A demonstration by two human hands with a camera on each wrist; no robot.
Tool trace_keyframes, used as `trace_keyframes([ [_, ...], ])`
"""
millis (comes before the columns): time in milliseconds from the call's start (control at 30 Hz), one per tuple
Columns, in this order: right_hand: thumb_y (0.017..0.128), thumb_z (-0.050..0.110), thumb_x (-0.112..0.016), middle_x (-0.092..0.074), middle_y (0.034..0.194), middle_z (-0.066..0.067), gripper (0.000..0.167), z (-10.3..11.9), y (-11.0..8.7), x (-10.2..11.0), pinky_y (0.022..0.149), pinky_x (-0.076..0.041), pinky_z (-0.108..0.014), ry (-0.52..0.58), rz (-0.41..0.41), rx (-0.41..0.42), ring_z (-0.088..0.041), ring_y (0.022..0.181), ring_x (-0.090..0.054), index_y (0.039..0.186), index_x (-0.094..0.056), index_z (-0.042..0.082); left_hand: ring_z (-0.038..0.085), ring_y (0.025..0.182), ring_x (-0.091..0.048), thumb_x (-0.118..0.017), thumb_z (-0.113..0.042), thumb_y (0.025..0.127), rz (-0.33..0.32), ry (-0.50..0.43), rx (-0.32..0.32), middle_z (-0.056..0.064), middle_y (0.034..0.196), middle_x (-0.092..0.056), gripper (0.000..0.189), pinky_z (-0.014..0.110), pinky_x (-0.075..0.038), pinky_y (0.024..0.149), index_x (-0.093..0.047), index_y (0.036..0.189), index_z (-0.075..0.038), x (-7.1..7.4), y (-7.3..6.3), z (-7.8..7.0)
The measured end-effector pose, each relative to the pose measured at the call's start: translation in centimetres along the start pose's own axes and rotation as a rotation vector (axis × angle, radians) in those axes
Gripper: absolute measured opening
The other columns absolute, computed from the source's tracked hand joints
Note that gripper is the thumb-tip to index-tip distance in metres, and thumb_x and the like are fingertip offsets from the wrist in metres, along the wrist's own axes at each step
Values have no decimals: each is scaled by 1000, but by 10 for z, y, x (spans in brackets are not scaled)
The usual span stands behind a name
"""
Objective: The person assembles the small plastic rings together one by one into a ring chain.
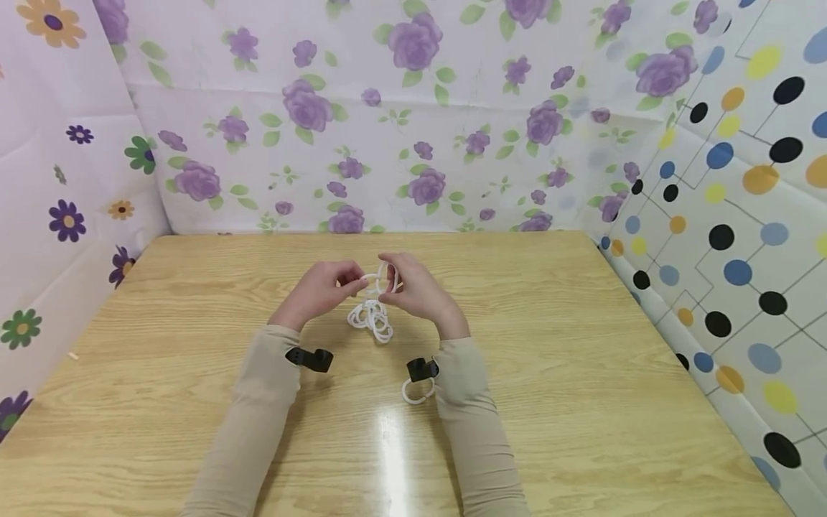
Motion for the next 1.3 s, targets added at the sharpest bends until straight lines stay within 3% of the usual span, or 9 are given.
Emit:
trace_keyframes([
  [500,86,2,-70,-56,103,-18,64,-2,1,3,78,-55,-30,-19,-20,12,-20,86,-57,143,-41,0,14,65,-54,-61,-28,96,23,10,3,2,76,-66,18,29,-43,64,-68,96,-12,-1,1,-5],
  [1000,86,-1,-69,-57,99,-13,60,-3,2,-2,77,-53,-29,-2,1,37,-20,86,-59,140,-43,0,13,63,-52,-60,-28,97,42,23,-1,1,75,-65,17,28,-43,63,-68,96,-13,-8,2,-4],
  [1300,86,-6,-66,-58,101,-19,57,-5,2,-3,74,-53,-30,-10,0,69,-22,85,-60,138,-46,0,13,65,-53,-62,-25,95,38,33,-43,1,75,-65,14,27,-42,63,-69,96,-12,-10,3,-9],
])
Point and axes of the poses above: each hand's wrist, its own y-axis towards the middle knuckle, its own x-axis out of the back of the hand, z = x × y, the point moved 10 cm from there along y, towards the middle knuckle
